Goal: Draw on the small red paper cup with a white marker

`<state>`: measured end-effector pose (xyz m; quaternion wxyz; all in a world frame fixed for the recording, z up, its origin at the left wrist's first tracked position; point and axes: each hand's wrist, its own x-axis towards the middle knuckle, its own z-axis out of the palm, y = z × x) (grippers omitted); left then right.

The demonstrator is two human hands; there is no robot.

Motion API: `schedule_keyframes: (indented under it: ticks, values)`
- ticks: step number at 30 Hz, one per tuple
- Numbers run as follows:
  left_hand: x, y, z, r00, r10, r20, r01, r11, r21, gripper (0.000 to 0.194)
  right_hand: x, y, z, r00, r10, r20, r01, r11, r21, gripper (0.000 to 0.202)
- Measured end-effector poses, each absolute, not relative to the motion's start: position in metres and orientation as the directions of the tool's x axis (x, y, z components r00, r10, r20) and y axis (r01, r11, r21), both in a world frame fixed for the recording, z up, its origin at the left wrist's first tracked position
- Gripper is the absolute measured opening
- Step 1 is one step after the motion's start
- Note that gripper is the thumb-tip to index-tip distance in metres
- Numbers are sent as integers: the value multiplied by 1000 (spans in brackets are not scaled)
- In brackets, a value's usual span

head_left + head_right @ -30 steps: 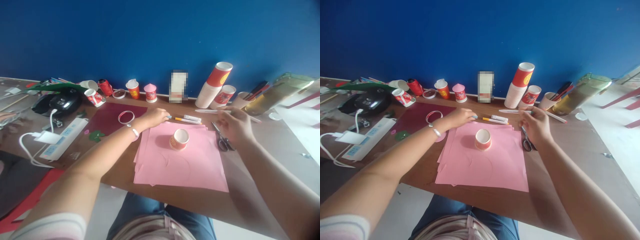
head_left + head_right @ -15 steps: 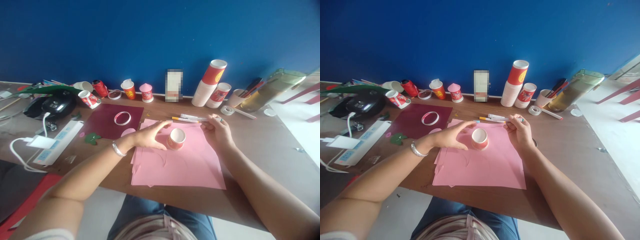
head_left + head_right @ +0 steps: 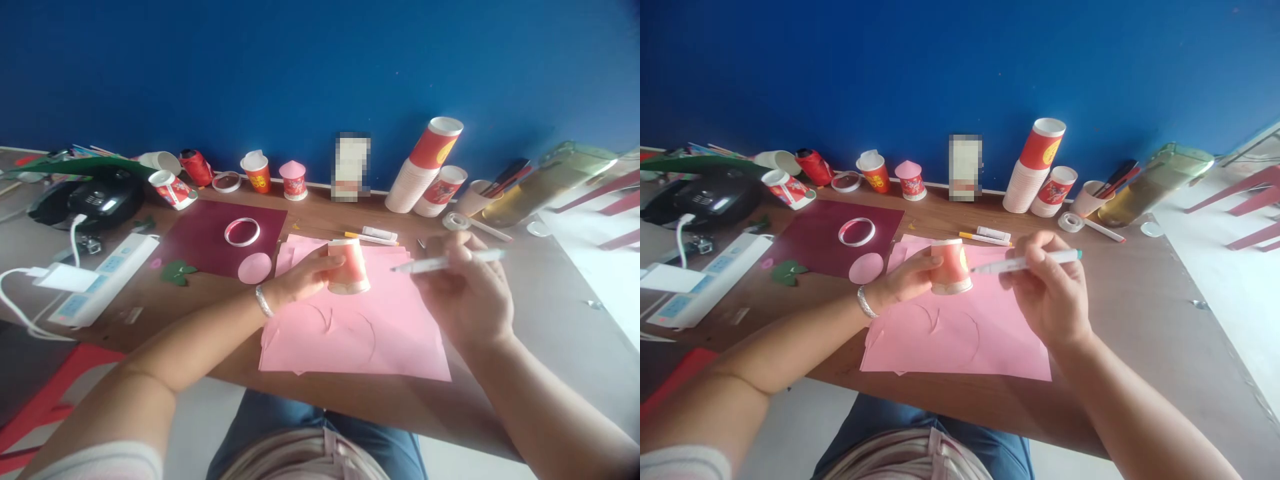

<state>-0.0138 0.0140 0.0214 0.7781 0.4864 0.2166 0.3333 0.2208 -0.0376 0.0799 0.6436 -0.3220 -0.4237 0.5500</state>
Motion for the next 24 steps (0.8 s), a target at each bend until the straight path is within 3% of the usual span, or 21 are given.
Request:
schedule_keyframes:
  ticks: [6,9,11,14,16,24]
  values:
    - [-16,13,13,610,792,-38,-322,291,901,34,202,-67,42,-223,915,337,-166,305,-938,5]
    - [-17,12,10,590,807,-36,-303,262,916,33,198,-71,32,-257,868,425,-38,431,-902,13]
    - [-18,12,9,599,801,-26,-308,260,915,35,198,-71,32,-313,789,529,77,576,-814,11]
    - [-17,14,10,618,786,-17,-338,285,897,39,197,-72,33,-482,565,670,254,822,-510,19]
    - [-17,15,10,629,778,-4,-351,288,891,41,196,-73,30,-563,435,703,276,901,-336,19]
    - [-19,16,13,643,766,-21,-300,277,913,36,196,-66,26,-567,362,740,289,929,-233,4]
